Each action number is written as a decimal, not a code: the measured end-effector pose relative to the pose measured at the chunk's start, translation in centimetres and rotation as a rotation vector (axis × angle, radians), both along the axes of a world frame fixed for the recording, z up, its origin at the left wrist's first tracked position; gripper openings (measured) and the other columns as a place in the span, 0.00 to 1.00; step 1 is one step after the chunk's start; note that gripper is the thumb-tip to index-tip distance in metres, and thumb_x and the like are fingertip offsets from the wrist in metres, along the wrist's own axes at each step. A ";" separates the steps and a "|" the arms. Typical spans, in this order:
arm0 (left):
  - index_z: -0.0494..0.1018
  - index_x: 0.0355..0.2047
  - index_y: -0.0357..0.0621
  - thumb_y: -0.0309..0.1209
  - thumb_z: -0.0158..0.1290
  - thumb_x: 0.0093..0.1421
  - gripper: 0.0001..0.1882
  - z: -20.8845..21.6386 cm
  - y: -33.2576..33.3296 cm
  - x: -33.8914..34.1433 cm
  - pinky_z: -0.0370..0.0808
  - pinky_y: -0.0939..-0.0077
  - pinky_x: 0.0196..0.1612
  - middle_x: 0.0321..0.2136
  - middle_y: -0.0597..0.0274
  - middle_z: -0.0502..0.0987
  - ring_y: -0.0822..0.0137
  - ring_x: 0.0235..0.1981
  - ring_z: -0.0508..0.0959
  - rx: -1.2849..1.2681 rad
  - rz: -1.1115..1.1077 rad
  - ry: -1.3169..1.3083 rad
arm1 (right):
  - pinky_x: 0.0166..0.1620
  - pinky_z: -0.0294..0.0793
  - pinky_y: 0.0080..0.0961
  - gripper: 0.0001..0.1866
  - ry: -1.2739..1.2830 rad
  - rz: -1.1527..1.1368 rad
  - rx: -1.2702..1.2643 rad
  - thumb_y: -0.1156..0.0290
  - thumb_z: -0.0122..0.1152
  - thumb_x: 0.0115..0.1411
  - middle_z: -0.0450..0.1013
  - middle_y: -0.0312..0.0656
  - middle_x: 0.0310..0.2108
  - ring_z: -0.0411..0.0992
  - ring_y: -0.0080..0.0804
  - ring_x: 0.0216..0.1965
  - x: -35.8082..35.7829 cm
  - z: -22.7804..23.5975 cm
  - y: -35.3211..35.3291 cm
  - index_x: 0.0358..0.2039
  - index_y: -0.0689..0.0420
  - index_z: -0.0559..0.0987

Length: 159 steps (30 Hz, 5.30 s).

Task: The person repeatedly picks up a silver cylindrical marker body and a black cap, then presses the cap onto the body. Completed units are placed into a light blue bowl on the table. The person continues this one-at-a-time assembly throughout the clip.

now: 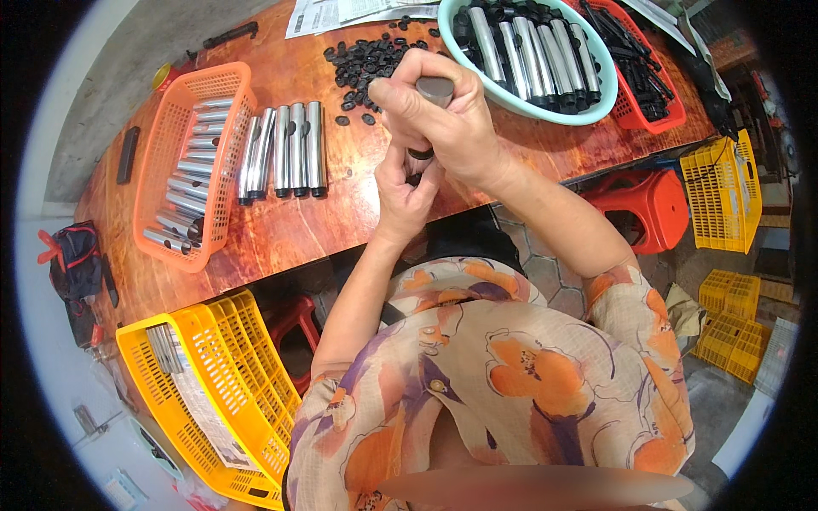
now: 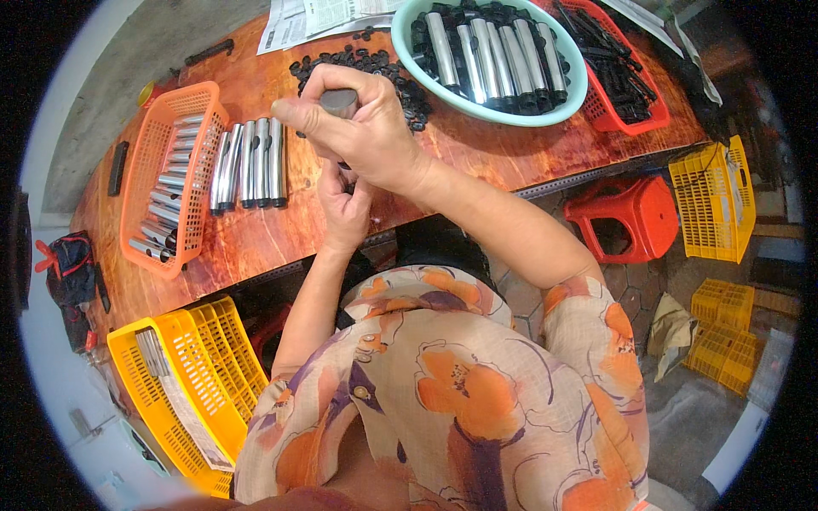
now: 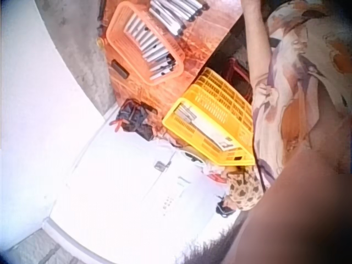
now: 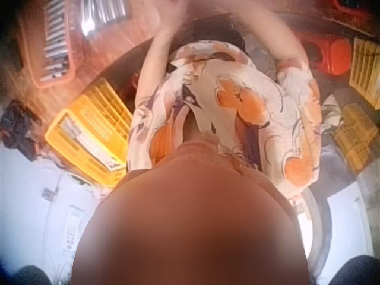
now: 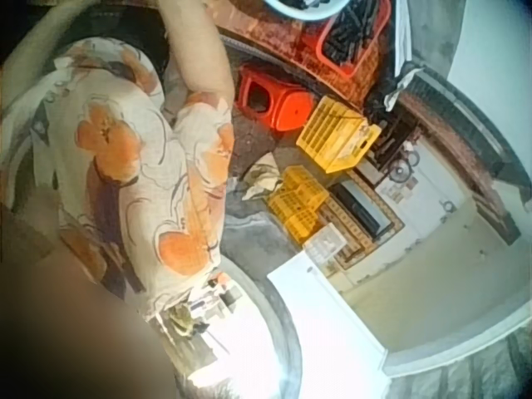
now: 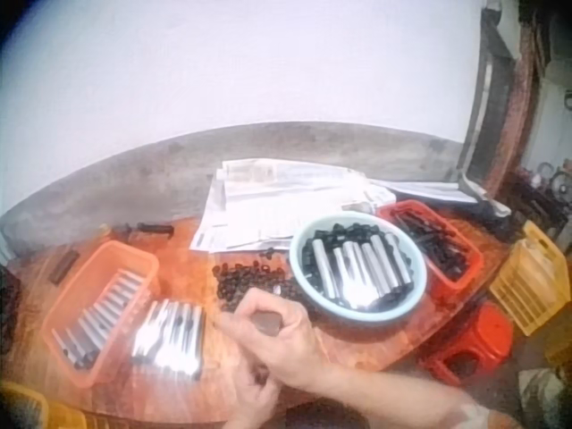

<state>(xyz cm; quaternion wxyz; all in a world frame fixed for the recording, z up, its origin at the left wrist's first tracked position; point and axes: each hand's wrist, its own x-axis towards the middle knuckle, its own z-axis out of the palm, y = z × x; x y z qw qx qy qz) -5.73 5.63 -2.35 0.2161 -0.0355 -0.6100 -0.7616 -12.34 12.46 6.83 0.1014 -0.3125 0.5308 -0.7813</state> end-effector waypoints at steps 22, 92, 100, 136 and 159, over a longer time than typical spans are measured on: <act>0.74 0.27 0.37 0.26 0.61 0.48 0.08 -3.2 0.8 1.2 0.71 0.72 0.25 0.19 0.54 0.76 0.66 0.20 0.75 -0.341 0.110 -0.209 | 0.18 0.55 0.16 0.14 -0.031 0.086 -0.024 0.73 0.59 0.56 0.63 0.32 0.13 0.59 0.13 0.14 1.6 -0.1 1.7 0.16 0.61 0.69; 0.58 0.45 0.34 0.38 0.53 0.55 0.25 5.2 6.3 -20.7 0.74 0.52 0.38 0.31 0.39 0.77 0.43 0.34 0.78 -1.439 0.180 -0.314 | 0.13 0.44 0.14 0.15 -0.591 0.191 -0.069 0.69 0.58 0.60 0.57 0.26 0.10 0.51 0.11 0.09 1.3 -11.7 8.4 0.19 0.54 0.67; 0.52 0.51 0.29 0.31 0.47 0.56 0.26 6.8 5.6 -18.7 0.73 0.65 0.33 0.30 0.45 0.74 0.58 0.27 0.76 -0.553 0.066 -0.177 | 0.13 0.45 0.14 0.12 -0.610 0.196 -0.085 0.72 0.58 0.59 0.58 0.27 0.12 0.50 0.11 0.10 1.0 -12.0 8.4 0.21 0.55 0.68; 0.65 0.40 0.40 0.38 0.54 0.58 0.17 -2.1 -1.0 -1.1 0.70 0.71 0.25 0.20 0.55 0.73 0.58 0.19 0.74 -0.511 0.260 0.092 | 0.36 0.68 0.30 0.20 -0.998 0.099 -0.307 0.61 0.59 0.60 0.55 0.25 0.12 0.56 0.17 0.14 -4.0 -0.5 0.2 0.16 0.47 0.61; 0.65 0.38 0.41 0.40 0.54 0.59 0.16 -2.0 -1.1 -1.4 0.69 0.71 0.23 0.17 0.56 0.71 0.59 0.17 0.73 -0.498 0.204 0.067 | 0.32 0.69 0.22 0.19 -0.715 0.104 -0.206 0.61 0.56 0.62 0.56 0.24 0.12 0.56 0.15 0.13 -3.6 -0.1 0.4 0.16 0.46 0.63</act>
